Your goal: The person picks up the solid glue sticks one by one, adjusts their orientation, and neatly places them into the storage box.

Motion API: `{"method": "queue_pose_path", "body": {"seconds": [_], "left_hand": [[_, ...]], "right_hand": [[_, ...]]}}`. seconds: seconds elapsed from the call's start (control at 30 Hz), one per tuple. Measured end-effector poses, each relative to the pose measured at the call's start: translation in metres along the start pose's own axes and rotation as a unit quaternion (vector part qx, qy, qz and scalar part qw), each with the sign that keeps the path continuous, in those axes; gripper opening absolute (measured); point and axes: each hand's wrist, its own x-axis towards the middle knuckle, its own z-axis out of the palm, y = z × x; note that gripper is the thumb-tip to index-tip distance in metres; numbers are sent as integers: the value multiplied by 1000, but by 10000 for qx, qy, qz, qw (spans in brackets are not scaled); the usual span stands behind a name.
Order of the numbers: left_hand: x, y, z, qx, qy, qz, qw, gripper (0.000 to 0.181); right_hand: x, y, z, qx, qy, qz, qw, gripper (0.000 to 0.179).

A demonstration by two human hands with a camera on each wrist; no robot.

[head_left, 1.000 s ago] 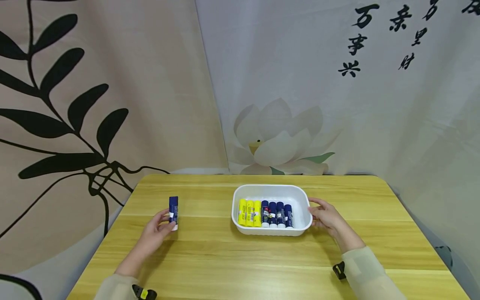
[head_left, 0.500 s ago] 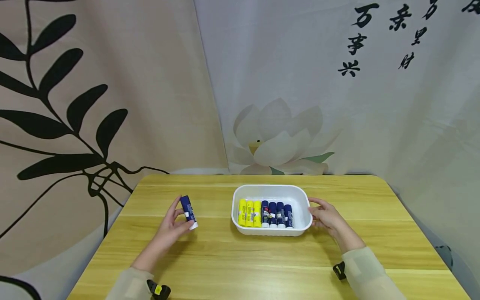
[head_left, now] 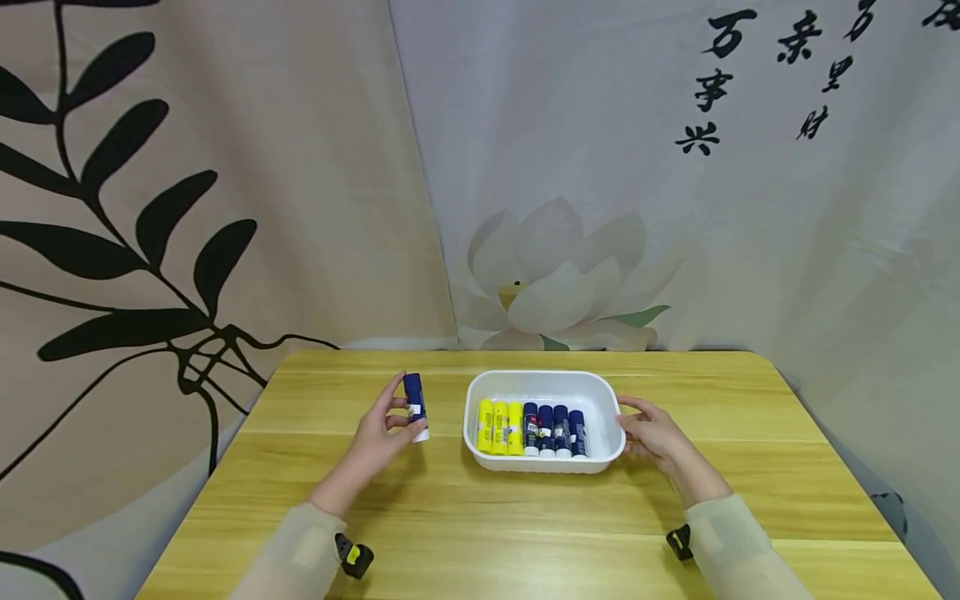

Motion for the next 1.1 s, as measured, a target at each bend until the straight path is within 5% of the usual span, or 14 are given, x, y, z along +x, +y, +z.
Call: {"method": "queue_pose_path", "body": {"seconds": [0.27,0.53,1.1], "left_hand": [[25,25,38,789,266,128,9964,81],[39,42,72,1249,32,228,9919,81],[56,62,160,1188,-616,177,9908,79]], "right_hand": [[-1,-1,1,-16,-18,25,10000,51],[3,0,2,41,42,94,9999,49],[-1,-1,0,45,44,71,10000,50]]}}
